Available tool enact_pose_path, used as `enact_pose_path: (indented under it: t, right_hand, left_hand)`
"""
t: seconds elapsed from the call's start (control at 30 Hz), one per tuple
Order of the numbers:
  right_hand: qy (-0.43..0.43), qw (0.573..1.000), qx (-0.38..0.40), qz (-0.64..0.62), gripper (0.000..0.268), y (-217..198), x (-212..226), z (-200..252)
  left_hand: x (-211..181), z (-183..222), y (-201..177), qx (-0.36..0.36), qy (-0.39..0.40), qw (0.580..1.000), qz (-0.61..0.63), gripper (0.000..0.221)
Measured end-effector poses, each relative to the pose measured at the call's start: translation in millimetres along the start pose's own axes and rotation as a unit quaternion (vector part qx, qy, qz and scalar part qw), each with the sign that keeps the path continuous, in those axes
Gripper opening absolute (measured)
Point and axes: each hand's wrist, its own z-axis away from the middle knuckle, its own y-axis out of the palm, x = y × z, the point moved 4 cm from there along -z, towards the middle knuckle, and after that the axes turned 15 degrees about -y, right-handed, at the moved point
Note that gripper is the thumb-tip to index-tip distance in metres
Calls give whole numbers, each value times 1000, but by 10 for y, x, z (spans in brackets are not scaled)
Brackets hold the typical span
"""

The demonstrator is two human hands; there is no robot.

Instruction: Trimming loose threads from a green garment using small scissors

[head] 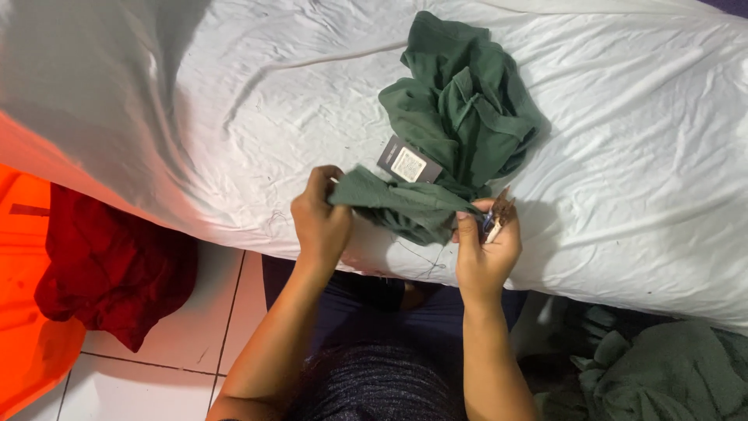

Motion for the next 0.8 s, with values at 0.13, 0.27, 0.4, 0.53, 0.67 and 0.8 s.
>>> enact_pose_path:
  t: [0.13, 0.27, 0.4, 0.53, 0.67, 0.8]
  right_hand:
    - [48, 999, -21, 12, 21, 124, 56, 111]
    - [23, 998, 35, -44, 17, 413, 390, 187]
    - [14, 977, 115, -178, 13, 495, 568, 283]
    - [59, 995, -31, -69, 7, 238, 161, 54]
    - [69, 996, -34, 40, 36, -14, -116, -555]
    - [297, 953, 49, -24, 105, 203, -457, -740]
  left_hand:
    - [-445, -117, 37, 94, -109, 962, 233, 26]
    - [-764, -276, 41, 230, 37, 892, 388, 47]
    - [-791, -318, 62, 310, 59, 818, 481, 52]
    - [-781, -270, -27, 307, 43, 811, 497, 53]
    - [-762, -218, -103, 297, 16, 796, 527, 54]
    - [-811, -167, -118, 289, -4, 778, 558, 55]
